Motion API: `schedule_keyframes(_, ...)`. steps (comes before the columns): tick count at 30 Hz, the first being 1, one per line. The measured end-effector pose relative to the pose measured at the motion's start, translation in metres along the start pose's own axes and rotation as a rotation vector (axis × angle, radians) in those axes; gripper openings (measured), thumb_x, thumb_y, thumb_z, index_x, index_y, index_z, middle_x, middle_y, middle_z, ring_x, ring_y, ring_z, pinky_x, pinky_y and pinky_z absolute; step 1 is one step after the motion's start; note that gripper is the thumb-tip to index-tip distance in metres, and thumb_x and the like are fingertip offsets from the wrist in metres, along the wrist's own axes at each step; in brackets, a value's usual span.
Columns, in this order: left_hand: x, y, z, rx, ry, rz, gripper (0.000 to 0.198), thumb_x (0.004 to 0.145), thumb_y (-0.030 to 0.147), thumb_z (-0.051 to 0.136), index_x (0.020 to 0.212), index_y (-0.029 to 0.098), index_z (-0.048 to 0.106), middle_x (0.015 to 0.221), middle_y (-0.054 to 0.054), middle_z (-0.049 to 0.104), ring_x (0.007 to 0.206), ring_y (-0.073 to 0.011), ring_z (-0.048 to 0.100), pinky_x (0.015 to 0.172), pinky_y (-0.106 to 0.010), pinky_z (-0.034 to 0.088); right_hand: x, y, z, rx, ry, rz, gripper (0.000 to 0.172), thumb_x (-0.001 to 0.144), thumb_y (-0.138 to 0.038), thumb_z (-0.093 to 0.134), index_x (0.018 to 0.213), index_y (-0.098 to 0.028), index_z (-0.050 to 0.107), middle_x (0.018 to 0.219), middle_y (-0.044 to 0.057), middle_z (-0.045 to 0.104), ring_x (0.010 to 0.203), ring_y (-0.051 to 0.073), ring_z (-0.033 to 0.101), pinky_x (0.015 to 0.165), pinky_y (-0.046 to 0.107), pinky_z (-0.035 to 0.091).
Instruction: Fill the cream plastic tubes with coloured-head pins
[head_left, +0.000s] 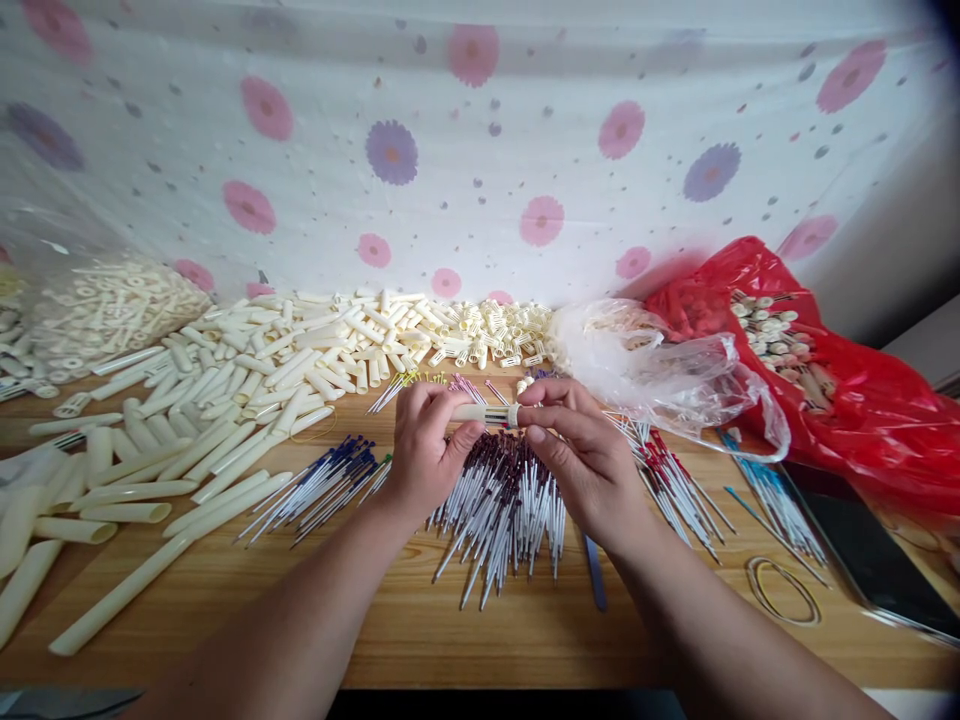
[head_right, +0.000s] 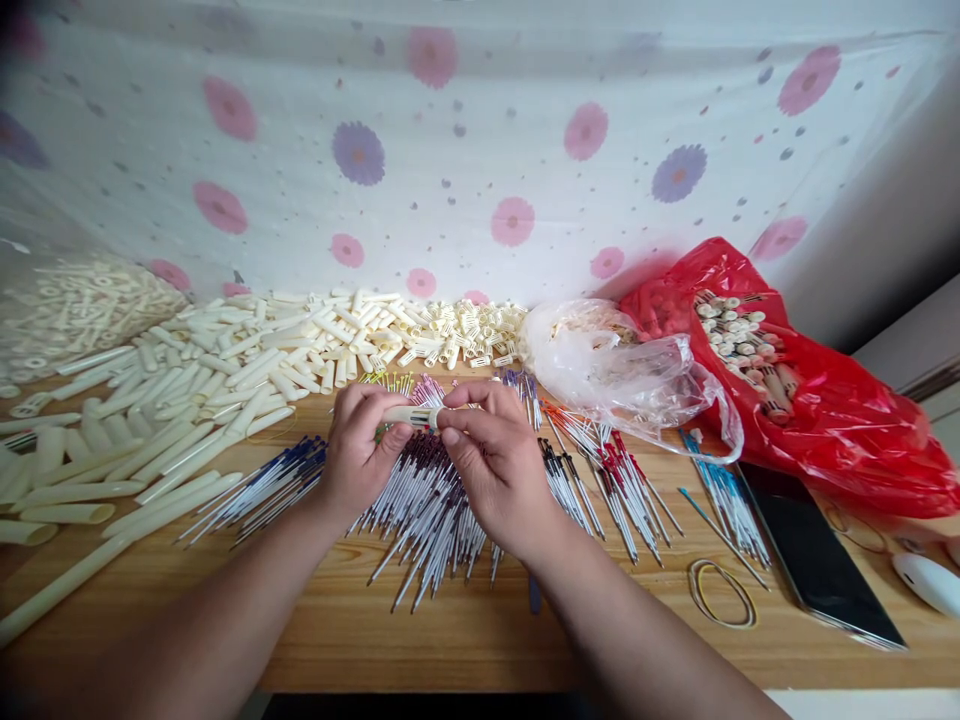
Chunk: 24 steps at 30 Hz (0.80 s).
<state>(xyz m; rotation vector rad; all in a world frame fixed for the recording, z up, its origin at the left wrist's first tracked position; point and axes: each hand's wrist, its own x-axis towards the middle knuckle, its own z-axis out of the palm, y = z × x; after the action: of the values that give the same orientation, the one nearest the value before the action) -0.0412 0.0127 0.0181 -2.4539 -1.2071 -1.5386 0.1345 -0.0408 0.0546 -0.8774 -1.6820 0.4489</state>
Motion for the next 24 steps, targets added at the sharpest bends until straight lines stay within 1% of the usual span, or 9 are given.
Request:
schedule_keyframes(3, 0.000, -0.002, 0.002, -0.044, -0.013, -0.029, 0.038, 0.089, 0.053, 0.040, 0.094, 0.021, 0.060, 0.092, -0.006, 0.051, 0.092, -0.0231, 0.049, 0.080, -0.038, 0.042, 0.002, 0.004, -0.004, 0.061, 0.024, 0.020, 0.016, 0.086, -0.019, 0.056, 0.091, -0.024, 0.071, 0.103, 0.007, 0.057, 0.099, 0.019, 0.056, 0.085, 0.041, 0.047)
schedule_keyframes(5, 0.001, -0.005, 0.004, -0.135, -0.027, -0.076, 0.038, 0.090, 0.053, 0.041, 0.093, 0.020, 0.060, 0.090, -0.006, 0.052, 0.090, -0.0223, 0.050, 0.079, -0.037, 0.042, 0.005, 0.010, -0.012, 0.074, 0.118, 0.011, 0.015, 0.085, -0.020, 0.059, 0.091, -0.025, 0.071, 0.102, 0.006, 0.058, 0.099, 0.018, 0.056, 0.086, 0.039, 0.046)
schedule_keyframes(7, 0.001, -0.009, 0.007, -0.258, -0.041, -0.144, 0.037, 0.090, 0.053, 0.041, 0.090, 0.020, 0.059, 0.086, -0.004, 0.052, 0.086, -0.0207, 0.051, 0.076, -0.034, 0.041, 0.008, 0.019, -0.024, 0.013, 0.199, 0.001, 0.012, 0.084, -0.020, 0.061, 0.090, -0.024, 0.071, 0.097, 0.004, 0.061, 0.096, 0.017, 0.058, 0.085, 0.036, 0.046)
schedule_keyframes(8, 0.001, -0.011, 0.009, -0.317, -0.042, -0.186, 0.037, 0.089, 0.053, 0.042, 0.089, 0.020, 0.058, 0.084, -0.004, 0.052, 0.084, -0.0198, 0.052, 0.075, -0.033, 0.041, 0.008, 0.024, -0.030, -0.049, 0.183, 0.004, 0.010, 0.083, -0.020, 0.062, 0.088, -0.023, 0.070, 0.093, 0.004, 0.062, 0.092, 0.016, 0.059, 0.083, 0.034, 0.047)
schedule_keyframes(10, 0.000, -0.015, 0.013, -0.420, -0.032, -0.279, 0.039, 0.088, 0.056, 0.043, 0.086, 0.020, 0.057, 0.084, -0.003, 0.053, 0.082, -0.0186, 0.052, 0.074, -0.031, 0.041, 0.006, 0.038, -0.042, -0.208, -0.032, 0.045, 0.009, 0.082, -0.019, 0.061, 0.083, -0.021, 0.070, 0.085, 0.003, 0.065, 0.082, 0.015, 0.061, 0.076, 0.031, 0.048)
schedule_keyframes(13, -0.001, -0.017, 0.018, -0.538, -0.042, -0.375, 0.041, 0.086, 0.059, 0.044, 0.085, 0.020, 0.056, 0.086, -0.003, 0.056, 0.077, -0.0169, 0.051, 0.072, -0.029, 0.040, -0.007, 0.060, -0.052, -0.416, -0.497, 0.095, 0.013, 0.082, -0.014, 0.059, 0.082, -0.019, 0.071, 0.084, 0.005, 0.066, 0.078, 0.015, 0.061, 0.073, 0.030, 0.048)
schedule_keyframes(15, -0.002, -0.017, 0.019, -0.584, -0.066, -0.395, 0.041, 0.084, 0.060, 0.047, 0.083, 0.021, 0.056, 0.082, -0.002, 0.055, 0.072, -0.0157, 0.049, 0.068, -0.027, 0.038, -0.015, 0.072, -0.053, -0.505, -0.654, 0.085, 0.015, 0.080, -0.011, 0.060, 0.085, -0.019, 0.072, 0.090, 0.007, 0.066, 0.084, 0.017, 0.061, 0.078, 0.031, 0.048)
schedule_keyframes(18, -0.001, -0.016, 0.020, -0.609, -0.078, -0.403, 0.041, 0.081, 0.061, 0.051, 0.080, 0.021, 0.054, 0.074, 0.000, 0.051, 0.067, -0.0147, 0.046, 0.065, -0.026, 0.036, -0.022, 0.082, -0.050, -0.584, -0.703, 0.061, 0.018, 0.077, -0.010, 0.063, 0.088, -0.020, 0.073, 0.094, 0.007, 0.065, 0.090, 0.019, 0.061, 0.083, 0.032, 0.048)
schedule_keyframes(24, 0.000, -0.016, 0.021, -0.624, -0.110, -0.430, 0.042, 0.081, 0.061, 0.051, 0.077, 0.020, 0.052, 0.078, -0.002, 0.057, 0.077, -0.0173, 0.054, 0.074, -0.029, 0.039, -0.020, 0.085, -0.043, -0.627, -0.711, 0.019, 0.019, 0.078, -0.011, 0.063, 0.092, -0.020, 0.072, 0.094, 0.008, 0.065, 0.090, 0.020, 0.060, 0.082, 0.032, 0.047)
